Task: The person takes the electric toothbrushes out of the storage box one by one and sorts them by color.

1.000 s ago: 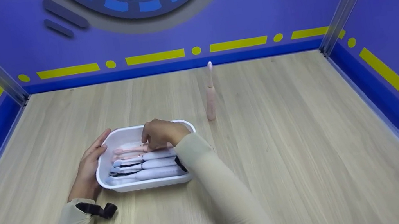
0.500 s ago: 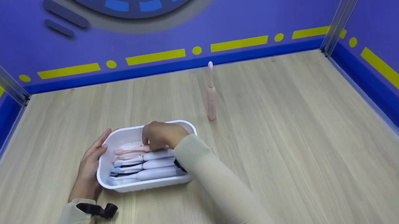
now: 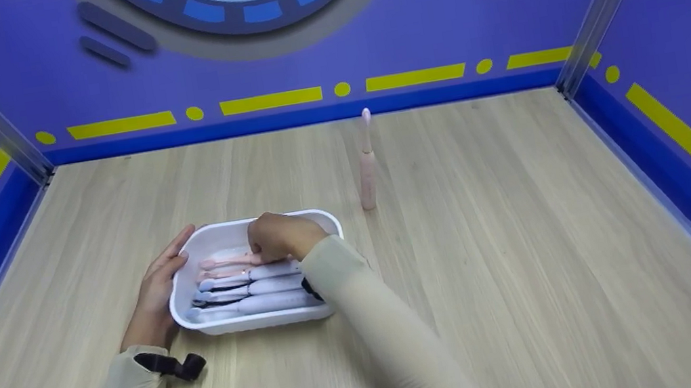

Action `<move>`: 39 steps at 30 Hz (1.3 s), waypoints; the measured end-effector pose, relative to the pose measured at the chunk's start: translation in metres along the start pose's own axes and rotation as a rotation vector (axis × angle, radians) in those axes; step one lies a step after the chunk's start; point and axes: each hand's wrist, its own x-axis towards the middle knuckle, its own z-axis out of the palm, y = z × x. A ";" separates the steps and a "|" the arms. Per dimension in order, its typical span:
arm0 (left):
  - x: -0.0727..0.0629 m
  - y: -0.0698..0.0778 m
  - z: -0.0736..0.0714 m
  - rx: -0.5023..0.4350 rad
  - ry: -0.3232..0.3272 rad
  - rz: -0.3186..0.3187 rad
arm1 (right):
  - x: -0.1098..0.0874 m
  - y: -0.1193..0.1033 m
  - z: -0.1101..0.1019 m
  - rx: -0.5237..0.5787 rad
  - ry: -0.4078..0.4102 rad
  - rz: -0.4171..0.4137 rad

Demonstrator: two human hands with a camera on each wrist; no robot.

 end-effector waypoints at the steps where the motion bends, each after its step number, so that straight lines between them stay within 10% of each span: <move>1: 0.000 0.000 0.000 0.002 -0.001 0.004 | 0.000 0.000 0.000 -0.003 -0.001 -0.001; 39: 0.002 -0.004 -0.003 -0.005 -0.031 0.043 | -0.011 0.007 -0.002 0.044 0.047 -0.067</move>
